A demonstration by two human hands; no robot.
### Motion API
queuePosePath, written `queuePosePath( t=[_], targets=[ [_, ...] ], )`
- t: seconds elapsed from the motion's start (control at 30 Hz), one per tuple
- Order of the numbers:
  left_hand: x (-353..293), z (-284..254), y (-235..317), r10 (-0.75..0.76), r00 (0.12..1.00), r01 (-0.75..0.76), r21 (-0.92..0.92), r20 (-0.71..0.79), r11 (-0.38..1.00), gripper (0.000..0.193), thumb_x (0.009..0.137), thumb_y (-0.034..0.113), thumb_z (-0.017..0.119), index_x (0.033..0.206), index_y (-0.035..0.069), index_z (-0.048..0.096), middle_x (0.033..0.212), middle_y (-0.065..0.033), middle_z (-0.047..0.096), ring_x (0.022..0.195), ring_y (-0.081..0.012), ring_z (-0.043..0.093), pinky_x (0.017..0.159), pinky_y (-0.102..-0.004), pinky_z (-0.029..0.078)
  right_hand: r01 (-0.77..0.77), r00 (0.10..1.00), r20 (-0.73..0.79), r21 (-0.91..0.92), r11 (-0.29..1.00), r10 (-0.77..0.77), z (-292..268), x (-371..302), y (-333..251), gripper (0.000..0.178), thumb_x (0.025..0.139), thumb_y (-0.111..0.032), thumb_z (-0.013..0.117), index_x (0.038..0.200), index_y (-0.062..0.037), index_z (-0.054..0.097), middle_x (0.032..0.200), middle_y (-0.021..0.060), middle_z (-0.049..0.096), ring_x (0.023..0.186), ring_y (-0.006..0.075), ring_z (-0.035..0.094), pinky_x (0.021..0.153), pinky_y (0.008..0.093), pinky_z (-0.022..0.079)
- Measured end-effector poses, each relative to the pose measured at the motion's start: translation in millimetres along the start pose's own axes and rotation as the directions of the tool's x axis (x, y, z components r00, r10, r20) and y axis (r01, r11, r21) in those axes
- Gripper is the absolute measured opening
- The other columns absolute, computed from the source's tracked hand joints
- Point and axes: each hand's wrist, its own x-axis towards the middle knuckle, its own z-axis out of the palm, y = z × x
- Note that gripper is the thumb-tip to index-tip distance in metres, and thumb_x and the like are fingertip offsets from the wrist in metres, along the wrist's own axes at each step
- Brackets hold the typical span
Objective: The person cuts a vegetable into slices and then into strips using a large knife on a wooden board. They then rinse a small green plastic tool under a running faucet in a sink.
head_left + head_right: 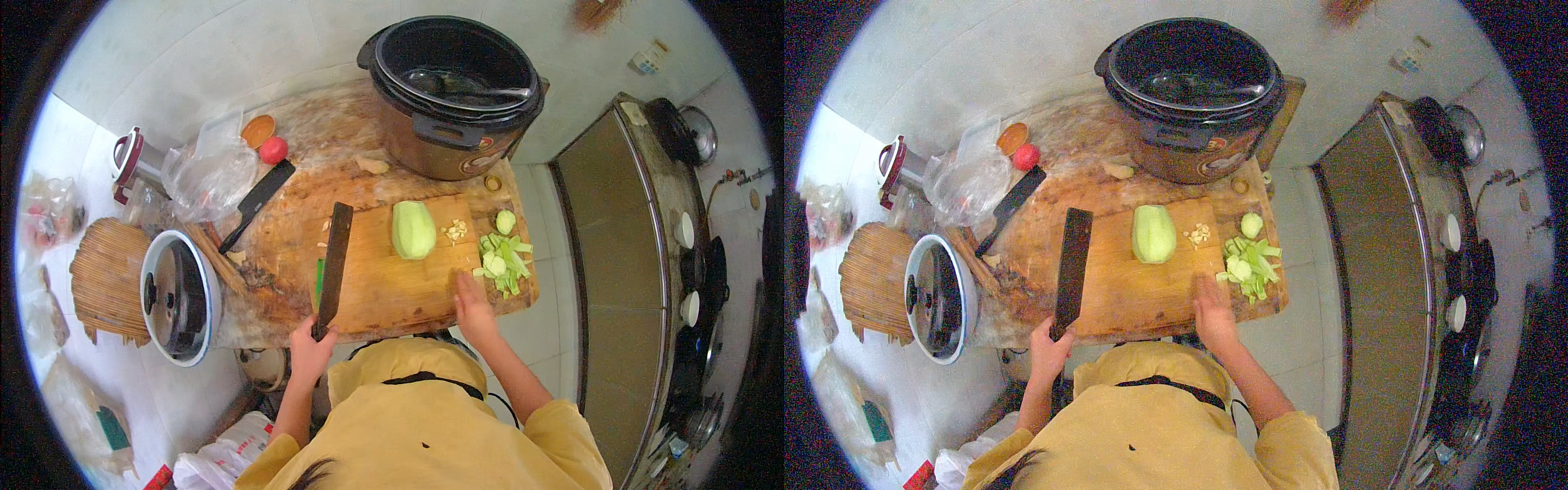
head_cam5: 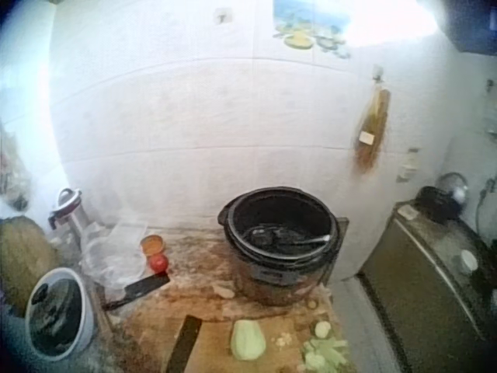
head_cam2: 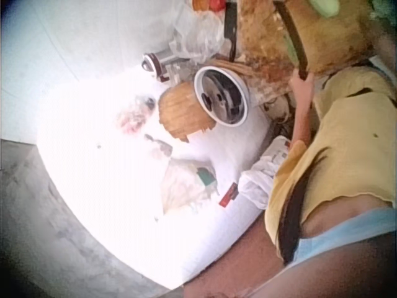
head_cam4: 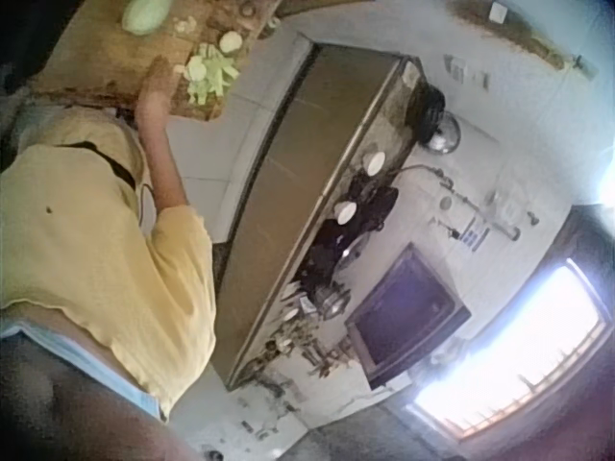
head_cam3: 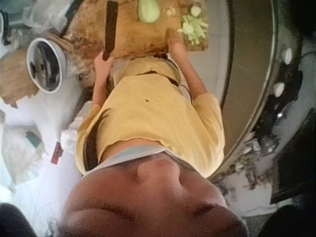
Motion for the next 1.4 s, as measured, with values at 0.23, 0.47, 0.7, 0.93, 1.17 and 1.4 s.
queuePosePath(
  t=[0.23, 0.47, 0.7, 0.93, 1.17, 1.4],
  targets=[
    [4.7, 0.6, -4.7, 0.051, 0.999, -0.051, -0.014, 0.006, 0.999, 0.029, 0.073, 0.011, 0.061, 0.097, -0.005, 0.056, 0.054, -0.0014, 0.048, 0.045, -0.0076, 0.044, 0.043, -0.0251, 0.036, -0.223, 0.959, -0.156, 0.1, 0.97, 0.237, 4.0, -8.9, 30.1, 0.047, 0.084, -0.01, 0.044, 0.127, 0.0004, 0.031, 0.133, 0.0193, 0.03, 0.121, 0.0335, 0.032, 0.098, 0.0377, 0.03],
    [0.9, 1.4, 4.9, 0.047, 0.998, -0.047, -0.019, 0.035, 0.999, 0.028, 0.074, 0.01, 0.061, 0.097, -0.005, 0.056, 0.054, -0.001, 0.048, 0.045, -0.0074, 0.044, 0.042, -0.0243, 0.035, 0.086, 0.99, -0.107, -0.016, 0.996, -0.087, -2.5, -1.7, 25.5, 0.045, 0.078, -0.001, 0.044, 0.123, 0.0002, 0.039, 0.125, 0.0205, 0.041, 0.118, 0.0347, 0.037, 0.097, 0.0395, 0.032],
    [-1.2, 2.3, -0.5, 0.03, 0.999, -0.03, -0.022, 0.013, 0.999, 0.029, 0.075, 0.01, 0.06, 0.099, -0.005, 0.055, 0.053, -0.0004, 0.047, 0.045, -0.0073, 0.043, 0.042, -0.0257, 0.034, -0.176, 0.919, -0.328, 0.152, 0.973, 0.217, 5.2, -8.5, 45.8, 0.044, 0.077, 0.003, 0.045, 0.121, -0.003, 0.042, 0.122, 0.021, 0.044, 0.114, 0.0345, 0.042, 0.095, 0.04, 0.034],
    [-3.6, 1.8, 3.9, -0.027, 1.0, 0.028, -0.064, 0.011, 0.998, 0.027, 0.076, 0.01, 0.059, 0.097, -0.005, 0.055, 0.053, -0.0001, 0.046, 0.044, -0.0072, 0.042, 0.042, -0.0255, 0.034, -0.175, 0.729, -0.39, 0.689, 0.703, 0.563, -23.5, 11.3, 70.9, 0.026, 0.079, -0.002, 0.054, 0.105, 0.0001, 0.058, 0.096, 0.0163, 0.061, 0.09, 0.0232, 0.058, 0.08, 0.0285, 0.044],
    [-1.9, 3.0, 2.7, 0.023, 1.0, -0.023, -0.035, -0.007, 0.999, 0.027, 0.073, 0.009, 0.061, 0.097, -0.004, 0.057, 0.054, 0.0005, 0.046, 0.044, -0.0061, 0.042, 0.041, -0.0242, 0.034, -0.32, 0.775, -0.387, 0.442, 0.838, 0.5, -46.7, 26.5, 83.8, 0.034, 0.068, 0.003, 0.062, 0.1, -0.0074, 0.062, 0.093, 0.012, 0.062, 0.077, 0.0196, 0.059, 0.069, 0.0279, 0.046],
    [-3.0, 6.7, 1.4, 0.031, 0.999, -0.032, -0.042, -0.022, 0.999, 0.029, 0.072, 0.011, 0.062, 0.097, -0.003, 0.057, 0.053, 0.0003, 0.046, 0.045, -0.0059, 0.043, 0.041, -0.0234, 0.035, -0.4, 0.765, -0.294, 0.48, 0.781, 0.572, -55.5, 34.7, 82.9, 0.032, 0.067, 0.0, 0.063, 0.098, -0.0075, 0.063, 0.087, 0.0111, 0.063, 0.081, 0.0206, 0.058, 0.072, 0.032, 0.046]
  ],
)
